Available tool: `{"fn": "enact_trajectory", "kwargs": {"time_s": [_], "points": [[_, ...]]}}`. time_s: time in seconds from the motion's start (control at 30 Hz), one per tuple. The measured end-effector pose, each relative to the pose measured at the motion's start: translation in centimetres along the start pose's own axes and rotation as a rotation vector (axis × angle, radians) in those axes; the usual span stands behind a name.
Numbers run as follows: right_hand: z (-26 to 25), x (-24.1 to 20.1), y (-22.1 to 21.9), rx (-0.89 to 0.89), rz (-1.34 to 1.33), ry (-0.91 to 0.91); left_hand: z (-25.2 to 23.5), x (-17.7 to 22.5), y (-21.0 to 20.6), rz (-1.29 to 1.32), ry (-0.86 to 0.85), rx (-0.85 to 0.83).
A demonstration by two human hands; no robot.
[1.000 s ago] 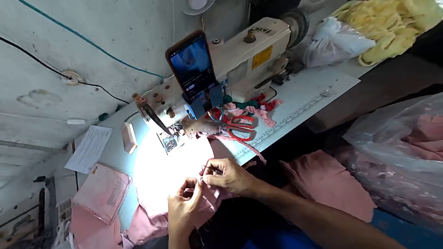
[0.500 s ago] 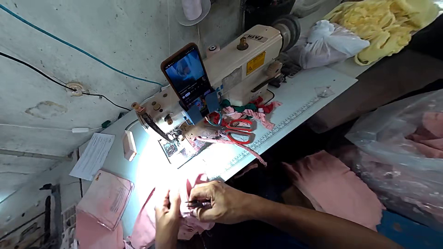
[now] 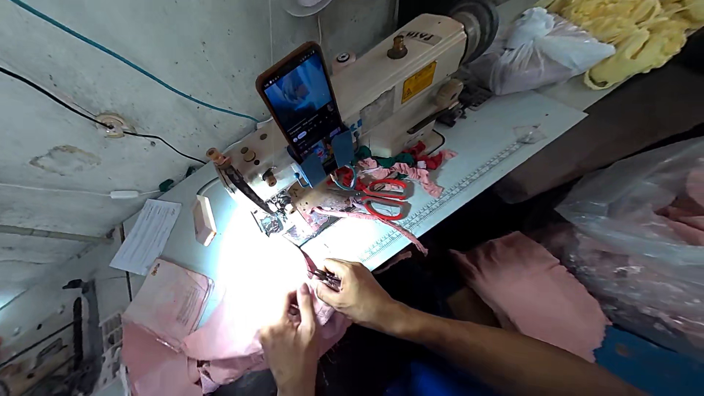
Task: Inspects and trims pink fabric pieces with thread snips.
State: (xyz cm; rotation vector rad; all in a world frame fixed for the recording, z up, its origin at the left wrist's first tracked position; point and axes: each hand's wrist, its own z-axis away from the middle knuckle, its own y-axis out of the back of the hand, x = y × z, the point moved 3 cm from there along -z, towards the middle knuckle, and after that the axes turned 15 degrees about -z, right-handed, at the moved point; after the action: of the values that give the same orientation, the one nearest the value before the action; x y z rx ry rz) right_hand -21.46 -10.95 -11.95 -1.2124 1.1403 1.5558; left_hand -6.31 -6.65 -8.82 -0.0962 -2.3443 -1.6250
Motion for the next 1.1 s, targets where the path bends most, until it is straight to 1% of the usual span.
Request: {"fn": "enact_trajectory", "kwargs": {"time_s": [0.07,0.13,0.2,0.27,0.3,0.4,0.5,0.6,0.67,0.7,0.77,0.83,0.93,1.0,1.03,1.1], "points": [[-0.1,0.1,0.1,0.01,-0.048,-0.015,-0.3,-0.2,-1.7,0.207,0.053,-0.211],[-0.1,0.3,0.3,0.005,-0.064,-0.022,-0.7,-0.7,-2.5,0.419,0.123,-0.323],[0.0,0.5,0.4,-0.003,-0.08,-0.018,-0.8,-1.0,-2.9,0.578,0.214,-0.41],[-0.1,0.5,0.3,-0.011,-0.135,0.012,-0.9,-1.4,-3.1,0.738,0.297,-0.451],[-0.1,0.5,0.2,-0.028,-0.169,0.031,-1.0,-1.6,-3.3,0.811,0.32,-0.443],[-0.4,0.5,0.5,-0.103,-0.191,0.046,-1.0,-2.1,-3.4,0.926,0.315,-0.416],[-0.8,0.0,1.0,-0.141,-0.057,0.039,-0.9,-2.1,-3.4,0.879,0.275,-0.425],[-1.0,-0.7,1.3,-0.154,0.085,0.069,-0.7,-1.8,-3.4,0.849,0.229,-0.449],[-1.0,-0.9,1.2,-0.158,0.126,0.062,-0.5,-1.7,-3.4,0.833,0.189,-0.446],[-1.0,-0.8,1.1,-0.126,0.095,0.049,-0.4,-1.5,-3.3,0.805,0.166,-0.438],[-1.1,-0.3,0.6,-0.03,-0.05,-0.018,-0.2,-1.2,-3.2,0.688,0.133,-0.391],[-1.1,0.3,0.0,0.014,-0.141,-0.084,-0.2,-1.1,-3.2,0.59,0.127,-0.329],[-0.6,0.5,-0.3,-0.002,-0.11,-0.042,-0.2,-1.4,-2.8,0.507,0.146,-0.296],[-0.4,0.6,-0.1,-0.005,-0.098,0.002,-0.3,-1.6,-2.5,0.444,0.145,-0.339],[-0.4,0.5,0.0,-0.007,-0.096,0.012,-0.4,-1.6,-2.5,0.446,0.141,-0.35],[-0.6,0.2,0.2,-0.008,-0.103,0.015,-0.7,-1.3,-2.2,0.467,0.128,-0.303]]}}
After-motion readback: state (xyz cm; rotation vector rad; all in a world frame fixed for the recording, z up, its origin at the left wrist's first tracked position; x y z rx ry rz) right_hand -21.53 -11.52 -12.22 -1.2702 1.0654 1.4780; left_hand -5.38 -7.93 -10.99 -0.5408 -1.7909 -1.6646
